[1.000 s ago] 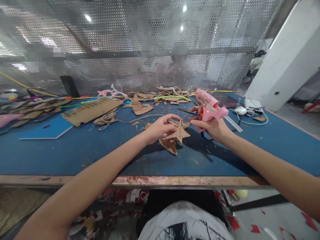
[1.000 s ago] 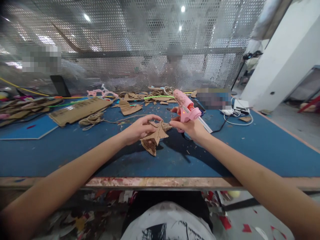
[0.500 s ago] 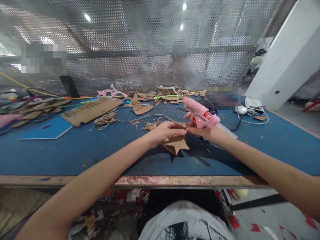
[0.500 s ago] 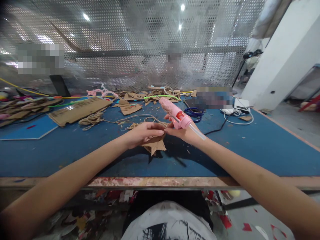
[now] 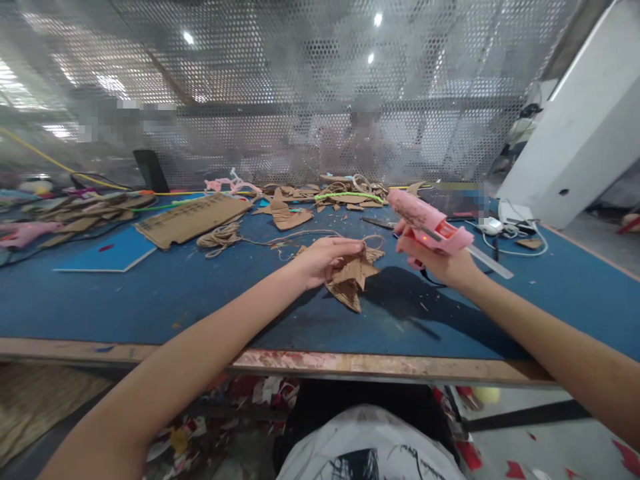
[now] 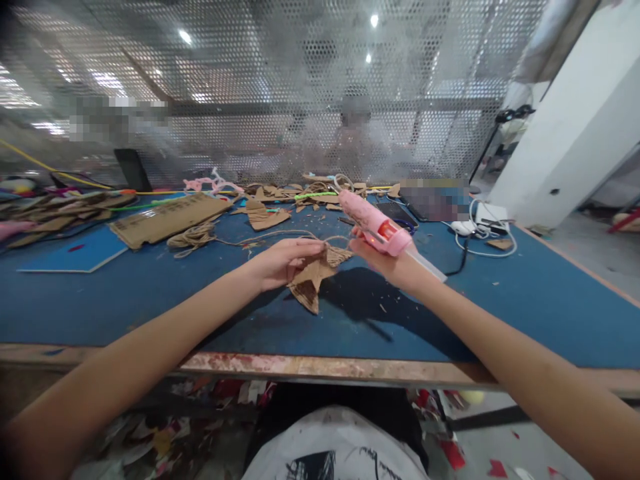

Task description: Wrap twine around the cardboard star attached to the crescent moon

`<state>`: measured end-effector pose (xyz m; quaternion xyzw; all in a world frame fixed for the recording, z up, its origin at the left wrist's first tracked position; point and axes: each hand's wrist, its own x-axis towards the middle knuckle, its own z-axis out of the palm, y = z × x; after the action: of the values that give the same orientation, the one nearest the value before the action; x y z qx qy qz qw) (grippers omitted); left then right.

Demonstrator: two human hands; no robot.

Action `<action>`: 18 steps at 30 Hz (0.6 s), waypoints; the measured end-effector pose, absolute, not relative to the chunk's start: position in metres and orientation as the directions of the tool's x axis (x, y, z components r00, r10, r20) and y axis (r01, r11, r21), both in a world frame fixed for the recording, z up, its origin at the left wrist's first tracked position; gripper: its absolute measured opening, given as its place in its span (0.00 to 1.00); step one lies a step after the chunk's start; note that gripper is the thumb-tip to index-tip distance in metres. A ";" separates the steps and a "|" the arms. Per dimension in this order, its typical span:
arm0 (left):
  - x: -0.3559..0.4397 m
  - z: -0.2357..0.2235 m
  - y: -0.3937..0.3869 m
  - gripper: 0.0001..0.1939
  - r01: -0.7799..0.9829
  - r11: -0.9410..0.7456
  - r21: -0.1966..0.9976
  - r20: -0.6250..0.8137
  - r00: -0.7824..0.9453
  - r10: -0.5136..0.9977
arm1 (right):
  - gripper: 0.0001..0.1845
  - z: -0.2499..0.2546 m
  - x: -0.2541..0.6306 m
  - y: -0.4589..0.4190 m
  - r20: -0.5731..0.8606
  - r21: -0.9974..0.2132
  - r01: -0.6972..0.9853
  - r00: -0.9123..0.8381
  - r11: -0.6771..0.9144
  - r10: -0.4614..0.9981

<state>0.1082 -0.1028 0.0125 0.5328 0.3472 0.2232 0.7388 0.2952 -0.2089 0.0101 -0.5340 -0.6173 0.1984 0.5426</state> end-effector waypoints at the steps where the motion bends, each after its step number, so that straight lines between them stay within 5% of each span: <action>1: 0.107 0.014 -0.100 0.12 0.012 0.326 0.945 -0.263 0.621 0.739 | 0.12 0.010 0.299 -0.211 0.455 -0.808 0.469 0.111 0.357 0.884; 4: 0.104 0.016 -0.094 0.09 -0.072 0.301 0.951 -0.219 0.532 0.818 | 0.11 0.009 0.310 -0.219 0.525 -0.698 0.600 0.057 0.392 0.849; 8: 0.102 0.020 -0.093 0.09 -0.070 0.216 0.974 -0.157 0.476 0.865 | 0.09 0.003 0.317 -0.223 0.699 -0.293 0.829 -0.154 0.477 0.698; 12: 0.104 0.024 -0.099 0.05 -0.044 0.132 0.990 -0.096 0.468 0.879 | 0.04 0.001 0.321 -0.221 0.695 0.022 0.821 -0.423 0.571 0.581; 18: 0.105 0.021 -0.099 0.08 -0.016 0.082 0.997 -0.063 0.496 0.866 | 0.09 0.003 0.318 -0.222 0.635 0.172 0.822 -0.514 0.544 0.576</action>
<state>0.1049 -0.0995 0.0214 0.5831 0.3643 0.3453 0.6388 0.3185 -0.2218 0.0031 -0.4169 -0.8382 -0.2333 0.2630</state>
